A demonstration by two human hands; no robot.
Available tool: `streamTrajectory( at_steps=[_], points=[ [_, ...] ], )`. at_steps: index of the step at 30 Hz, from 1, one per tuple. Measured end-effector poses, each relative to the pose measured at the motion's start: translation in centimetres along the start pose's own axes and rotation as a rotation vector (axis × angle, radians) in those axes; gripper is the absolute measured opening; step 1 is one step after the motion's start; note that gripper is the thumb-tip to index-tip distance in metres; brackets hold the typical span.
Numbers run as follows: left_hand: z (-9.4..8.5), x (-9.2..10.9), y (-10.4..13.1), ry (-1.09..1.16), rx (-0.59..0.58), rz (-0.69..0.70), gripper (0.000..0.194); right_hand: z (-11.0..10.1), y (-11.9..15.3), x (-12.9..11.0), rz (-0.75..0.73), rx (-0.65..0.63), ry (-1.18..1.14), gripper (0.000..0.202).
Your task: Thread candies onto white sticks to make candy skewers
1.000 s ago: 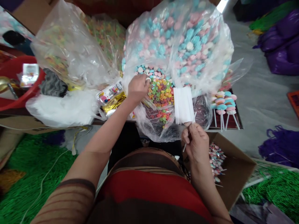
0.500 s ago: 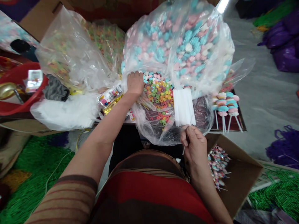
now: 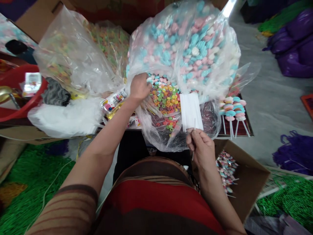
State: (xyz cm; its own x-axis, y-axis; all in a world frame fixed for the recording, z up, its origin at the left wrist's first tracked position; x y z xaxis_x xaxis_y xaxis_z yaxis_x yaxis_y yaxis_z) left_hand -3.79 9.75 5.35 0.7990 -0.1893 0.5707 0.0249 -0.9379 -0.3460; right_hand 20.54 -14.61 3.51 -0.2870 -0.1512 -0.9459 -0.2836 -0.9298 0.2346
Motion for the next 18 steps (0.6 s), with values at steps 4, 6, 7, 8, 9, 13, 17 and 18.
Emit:
streamTrajectory(
  at_steps=[4,6,7,8,9,13,17,18],
  points=[
    [-1.2,3.9,5.4,0.509,-0.137,-0.218,0.019,1.8,-1.4,-1.2,-0.051,-0.055,0.045,0.034],
    [-1.1,5.9,8.6,0.785,-0.237,-0.311,0.015,3.0,-2.2,-1.7,-0.085,-0.077,0.049,0.034],
    [-1.0,6.7,10.2,0.894,-0.281,-0.360,0.014,3.6,-2.5,-1.8,-0.098,-0.089,0.053,0.035],
    [-0.9,7.4,11.5,0.979,-0.323,-0.393,0.015,4.2,-2.7,-1.9,-0.107,-0.104,0.060,0.037],
    [-0.8,8.0,12.7,1.040,-0.359,-0.413,0.016,4.6,-2.9,-1.8,-0.113,-0.117,0.068,0.039],
    [-0.5,8.5,15.3,1.115,-0.410,-0.428,0.019,5.3,-2.7,-1.2,-0.093,-0.130,0.086,0.039],
    [-0.3,8.1,16.0,1.071,-0.409,-0.390,0.018,5.1,-2.1,-0.8,-0.069,-0.122,0.078,0.037],
    [-0.3,8.0,16.1,1.056,-0.407,-0.386,0.017,5.1,-2.0,-0.9,-0.066,-0.121,0.078,0.037]
  ],
)
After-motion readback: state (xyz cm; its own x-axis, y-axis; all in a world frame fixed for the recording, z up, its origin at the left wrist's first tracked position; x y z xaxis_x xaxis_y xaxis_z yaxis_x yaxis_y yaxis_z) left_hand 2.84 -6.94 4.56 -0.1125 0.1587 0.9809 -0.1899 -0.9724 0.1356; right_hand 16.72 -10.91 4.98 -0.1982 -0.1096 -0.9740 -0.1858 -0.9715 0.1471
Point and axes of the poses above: each hand's wrist, its own y-axis away from the middle knuckle, its own z-axis out of the palm, x = y × z, the point moved 4 cm from there along -y, towards the middle knuckle, and after that the axes turned 3 degrees about x, right-handed, at the moved point
